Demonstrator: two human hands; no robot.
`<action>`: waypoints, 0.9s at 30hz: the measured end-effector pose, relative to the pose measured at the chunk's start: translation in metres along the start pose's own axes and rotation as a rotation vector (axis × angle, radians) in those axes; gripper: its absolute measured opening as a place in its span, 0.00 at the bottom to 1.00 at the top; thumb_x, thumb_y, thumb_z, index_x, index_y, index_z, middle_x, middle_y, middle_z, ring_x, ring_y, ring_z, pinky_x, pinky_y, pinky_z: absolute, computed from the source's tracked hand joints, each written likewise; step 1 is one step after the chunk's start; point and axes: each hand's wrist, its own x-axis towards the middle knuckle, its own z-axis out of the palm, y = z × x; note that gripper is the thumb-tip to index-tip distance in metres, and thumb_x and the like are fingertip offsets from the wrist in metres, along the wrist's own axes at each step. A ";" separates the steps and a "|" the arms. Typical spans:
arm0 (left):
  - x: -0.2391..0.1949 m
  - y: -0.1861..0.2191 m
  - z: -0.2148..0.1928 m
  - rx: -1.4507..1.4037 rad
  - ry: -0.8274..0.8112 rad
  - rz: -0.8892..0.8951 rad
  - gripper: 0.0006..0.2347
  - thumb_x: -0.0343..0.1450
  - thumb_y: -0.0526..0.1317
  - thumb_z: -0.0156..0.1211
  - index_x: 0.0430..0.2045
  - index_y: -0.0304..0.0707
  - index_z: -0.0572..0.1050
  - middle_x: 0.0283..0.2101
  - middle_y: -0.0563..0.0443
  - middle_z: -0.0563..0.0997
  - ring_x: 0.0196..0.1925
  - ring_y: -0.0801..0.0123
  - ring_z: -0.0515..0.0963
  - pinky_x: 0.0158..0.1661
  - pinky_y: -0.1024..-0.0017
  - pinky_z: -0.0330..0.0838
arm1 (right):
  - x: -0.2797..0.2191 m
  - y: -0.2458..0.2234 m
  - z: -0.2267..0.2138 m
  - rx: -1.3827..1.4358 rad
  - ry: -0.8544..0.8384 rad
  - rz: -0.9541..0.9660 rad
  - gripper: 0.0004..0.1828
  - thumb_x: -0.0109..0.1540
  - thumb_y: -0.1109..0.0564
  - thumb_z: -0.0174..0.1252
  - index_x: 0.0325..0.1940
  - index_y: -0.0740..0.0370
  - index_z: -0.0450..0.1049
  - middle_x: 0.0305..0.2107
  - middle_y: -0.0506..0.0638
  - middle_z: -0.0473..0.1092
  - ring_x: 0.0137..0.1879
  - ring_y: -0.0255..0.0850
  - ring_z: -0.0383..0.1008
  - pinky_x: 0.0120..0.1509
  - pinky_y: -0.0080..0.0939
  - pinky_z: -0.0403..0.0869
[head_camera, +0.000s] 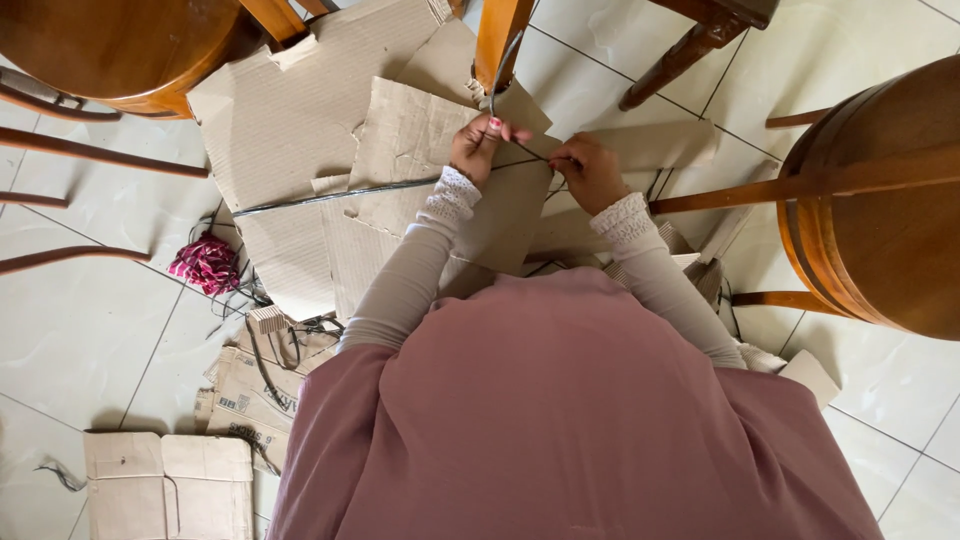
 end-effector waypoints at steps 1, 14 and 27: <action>0.000 0.001 -0.003 0.000 0.001 0.000 0.15 0.81 0.39 0.44 0.24 0.39 0.75 0.28 0.45 0.84 0.33 0.66 0.80 0.46 0.67 0.73 | -0.001 -0.003 0.001 0.000 -0.001 0.000 0.07 0.63 0.68 0.65 0.39 0.59 0.83 0.29 0.51 0.72 0.34 0.41 0.72 0.42 0.39 0.72; 0.001 -0.037 -0.039 -0.287 0.383 -0.105 0.15 0.80 0.38 0.42 0.23 0.35 0.69 0.13 0.55 0.55 0.14 0.76 0.58 0.19 0.78 0.65 | -0.019 0.060 0.036 -0.086 0.078 0.066 0.05 0.65 0.66 0.64 0.34 0.62 0.79 0.27 0.55 0.72 0.33 0.53 0.76 0.39 0.48 0.75; 0.006 -0.013 -0.043 -0.002 0.231 -0.246 0.13 0.77 0.43 0.52 0.21 0.40 0.72 0.15 0.53 0.68 0.13 0.70 0.69 0.16 0.72 0.69 | 0.017 -0.023 0.011 0.408 -0.188 0.078 0.26 0.73 0.38 0.43 0.29 0.57 0.58 0.27 0.46 0.61 0.31 0.35 0.60 0.39 0.36 0.66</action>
